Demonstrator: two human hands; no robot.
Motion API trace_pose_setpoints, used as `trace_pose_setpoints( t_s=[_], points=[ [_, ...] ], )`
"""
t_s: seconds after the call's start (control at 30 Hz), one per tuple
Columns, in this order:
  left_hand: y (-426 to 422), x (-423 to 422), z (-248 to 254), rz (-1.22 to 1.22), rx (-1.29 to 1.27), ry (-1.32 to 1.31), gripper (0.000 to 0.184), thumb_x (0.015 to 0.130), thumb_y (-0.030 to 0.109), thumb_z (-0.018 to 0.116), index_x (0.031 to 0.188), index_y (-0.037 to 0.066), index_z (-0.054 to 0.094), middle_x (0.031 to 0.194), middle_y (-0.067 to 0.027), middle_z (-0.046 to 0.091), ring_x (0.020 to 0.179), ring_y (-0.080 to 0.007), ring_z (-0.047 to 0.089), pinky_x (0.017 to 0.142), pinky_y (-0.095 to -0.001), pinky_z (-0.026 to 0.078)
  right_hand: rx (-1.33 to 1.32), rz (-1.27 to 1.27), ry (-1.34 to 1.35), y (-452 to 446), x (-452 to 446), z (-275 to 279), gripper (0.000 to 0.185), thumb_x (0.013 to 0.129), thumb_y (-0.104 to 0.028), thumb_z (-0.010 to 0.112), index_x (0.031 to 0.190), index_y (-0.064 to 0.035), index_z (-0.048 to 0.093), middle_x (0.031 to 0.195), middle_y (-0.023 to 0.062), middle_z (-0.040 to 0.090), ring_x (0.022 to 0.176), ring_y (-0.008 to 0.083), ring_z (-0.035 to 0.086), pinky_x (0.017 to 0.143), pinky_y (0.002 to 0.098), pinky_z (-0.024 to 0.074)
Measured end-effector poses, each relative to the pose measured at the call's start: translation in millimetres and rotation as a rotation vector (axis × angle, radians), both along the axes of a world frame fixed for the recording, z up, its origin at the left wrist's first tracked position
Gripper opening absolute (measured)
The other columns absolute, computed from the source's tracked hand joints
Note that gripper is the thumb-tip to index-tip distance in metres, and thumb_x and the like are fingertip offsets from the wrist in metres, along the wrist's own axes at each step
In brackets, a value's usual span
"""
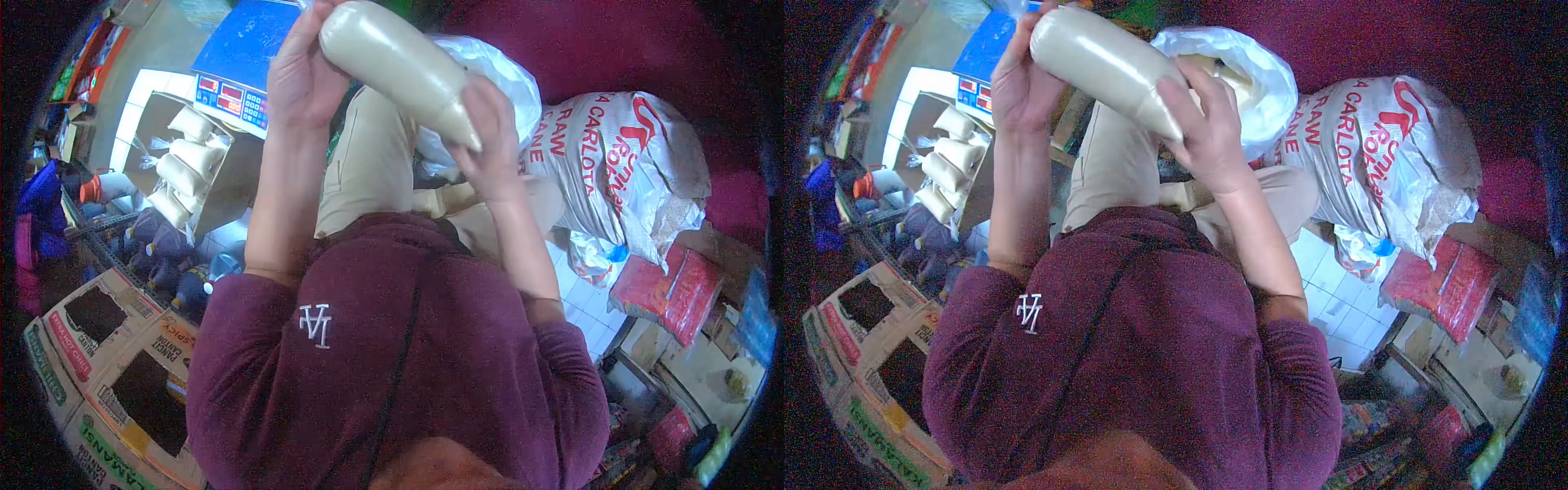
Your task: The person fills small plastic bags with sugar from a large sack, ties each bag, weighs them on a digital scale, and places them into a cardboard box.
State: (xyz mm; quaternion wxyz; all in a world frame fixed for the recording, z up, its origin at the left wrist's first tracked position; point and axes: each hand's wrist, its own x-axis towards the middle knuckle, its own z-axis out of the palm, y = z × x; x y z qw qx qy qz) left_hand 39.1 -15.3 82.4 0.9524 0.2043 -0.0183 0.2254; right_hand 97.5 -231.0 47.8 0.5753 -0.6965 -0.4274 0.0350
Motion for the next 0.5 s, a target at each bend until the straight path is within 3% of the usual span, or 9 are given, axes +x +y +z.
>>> trace_pose_setpoints(
  t_s=[0.07, 0.13, 0.2, 0.23, 0.3, 0.37, 0.47, 0.5],
  points=[
    [1.3, 2.5, -4.1, -0.019, -0.048, 0.003, 0.018, 0.088, 0.017, 0.058, 0.098, 0.003, 0.06, 0.107, -0.0099, 0.06, 0.103, -0.0231, 0.056, 0.095, -0.0386, 0.043, -0.043, -0.062, -0.191, 2.1, 3.3, -9.2, 0.077, 0.068, -0.011, 0.073, 0.135, -0.0053, 0.035, 0.132, 0.0148, 0.044, 0.119, 0.0309, 0.045, 0.099, 0.0432, 0.0369],
    [2.2, 2.4, -14.0, 0.066, 0.073, 0.005, 0.015, 0.086, 0.015, 0.06, 0.096, 0.003, 0.062, 0.11, -0.0099, 0.058, 0.104, -0.022, 0.055, 0.093, -0.0366, 0.043, -0.064, -0.085, -0.289, 2.6, 8.2, -21.1, 0.078, 0.068, -0.011, 0.073, 0.136, -0.0056, 0.034, 0.134, 0.0145, 0.042, 0.12, 0.0308, 0.044, 0.099, 0.0445, 0.0371],
    [6.7, 1.2, -24.1, 0.058, 0.131, 0.024, 0.016, 0.089, 0.013, 0.056, 0.098, 0.001, 0.062, 0.11, -0.0113, 0.059, 0.103, -0.0216, 0.056, 0.092, -0.0344, 0.043, 0.465, 0.439, 1.211, -0.7, 13.4, -35.8, 0.069, 0.079, -0.018, 0.065, 0.137, -0.0062, 0.031, 0.135, 0.0142, 0.04, 0.122, 0.0314, 0.042, 0.097, 0.0507, 0.0382],
    [7.0, 0.7, -28.7, 0.044, 0.19, 0.041, 0.018, 0.091, 0.011, 0.051, 0.1, -0.001, 0.062, 0.109, -0.0126, 0.06, 0.102, -0.0213, 0.058, 0.092, -0.0322, 0.044, 0.463, 0.439, 1.212, -0.8, 13.7, -41.2, 0.069, 0.079, -0.018, 0.065, 0.137, -0.0062, 0.031, 0.135, 0.0142, 0.04, 0.122, 0.0314, 0.042, 0.097, 0.0507, 0.0382],
    [4.4, 1.1, -37.2, 0.036, 0.245, 0.02, 0.018, 0.091, 0.013, 0.052, 0.098, 0.0, 0.062, 0.11, -0.0129, 0.06, 0.102, -0.0223, 0.058, 0.092, -0.0341, 0.045, 0.55, 0.553, 1.712, 4.3, 13.7, -51.1, 0.056, 0.088, -0.02, 0.053, 0.138, -0.0055, 0.03, 0.136, 0.0134, 0.04, 0.123, 0.03, 0.042, 0.096, 0.0536, 0.0392],
    [3.3, -1.1, -41.4, 0.018, 0.296, 0.007, 0.018, 0.091, 0.015, 0.052, 0.097, 0.001, 0.062, 0.111, -0.0131, 0.06, 0.102, -0.0234, 0.058, 0.092, -0.0361, 0.045, 0.446, 0.534, 1.671, 11.2, 6.8, -66.3, 0.049, 0.093, -0.019, 0.046, 0.137, -0.004, 0.03, 0.133, 0.0109, 0.042, 0.119, 0.0266, 0.046, 0.094, 0.0485, 0.0424],
    [7.9, -7.3, -39.0, 0.06, 0.311, 0.165, 0.017, 0.092, 0.015, 0.052, 0.095, 0.002, 0.062, 0.11, -0.012, 0.061, 0.102, -0.0248, 0.058, 0.091, -0.0363, 0.046, 0.17, 0.067, 0.974, 21.9, -11.3, -50.0, 0.045, 0.088, -0.015, 0.056, 0.129, -0.0023, 0.04, 0.119, 0.0066, 0.052, 0.106, 0.0182, 0.051, 0.087, 0.03, 0.0437],
    [7.8, -10.4, -38.9, 0.067, 0.393, 0.26, 0.016, 0.09, 0.014, 0.053, 0.096, 0.002, 0.062, 0.107, -0.0118, 0.062, 0.099, -0.0232, 0.059, 0.088, -0.0354, 0.047, 0.168, 0.071, 0.98, 20.8, -12.2, -51.8, 0.045, 0.088, -0.015, 0.056, 0.129, -0.0023, 0.04, 0.119, 0.0066, 0.052, 0.106, 0.0182, 0.051, 0.087, 0.03, 0.0437]
  ],
)
